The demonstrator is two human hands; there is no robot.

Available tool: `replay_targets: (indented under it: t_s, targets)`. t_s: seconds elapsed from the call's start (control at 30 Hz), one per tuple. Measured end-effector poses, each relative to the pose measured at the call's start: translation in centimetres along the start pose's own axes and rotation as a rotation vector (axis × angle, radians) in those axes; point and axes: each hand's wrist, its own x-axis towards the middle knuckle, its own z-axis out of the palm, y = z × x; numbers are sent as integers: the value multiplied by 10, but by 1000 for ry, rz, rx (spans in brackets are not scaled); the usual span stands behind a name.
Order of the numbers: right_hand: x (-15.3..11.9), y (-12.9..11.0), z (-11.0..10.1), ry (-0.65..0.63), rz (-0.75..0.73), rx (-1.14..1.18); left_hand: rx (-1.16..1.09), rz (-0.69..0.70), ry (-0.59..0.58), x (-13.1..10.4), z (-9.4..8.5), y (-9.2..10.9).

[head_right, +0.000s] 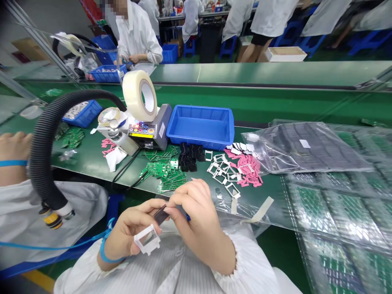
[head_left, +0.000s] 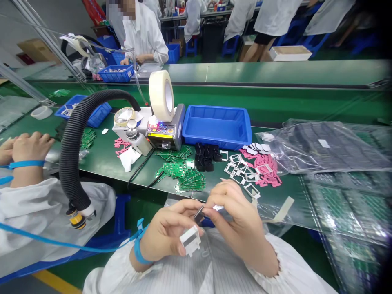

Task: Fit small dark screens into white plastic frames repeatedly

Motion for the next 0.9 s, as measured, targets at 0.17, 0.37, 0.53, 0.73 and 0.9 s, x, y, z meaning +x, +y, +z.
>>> replay_targets:
  t_s: [0.17, 0.37, 0.53, 0.73, 0.9]
  targets:
    - [0, 3, 2, -37, 19, 29, 9, -6, 2, 0, -3, -2]
    - [-4, 9, 12, -54, 5, -54, 9, -22, 39, 0, -6, -9]
    - [-10, 2, 8, -147, 0, -25, -246, -114, 181, 3, -6, -16]
    - [-28, 52, 2, -312, 299, -123, -521, -117, 242, 6, -15, -16]
    - [-29, 76, 2, -323, 327, -208, -652, -185, 166, 5, -12, -16]
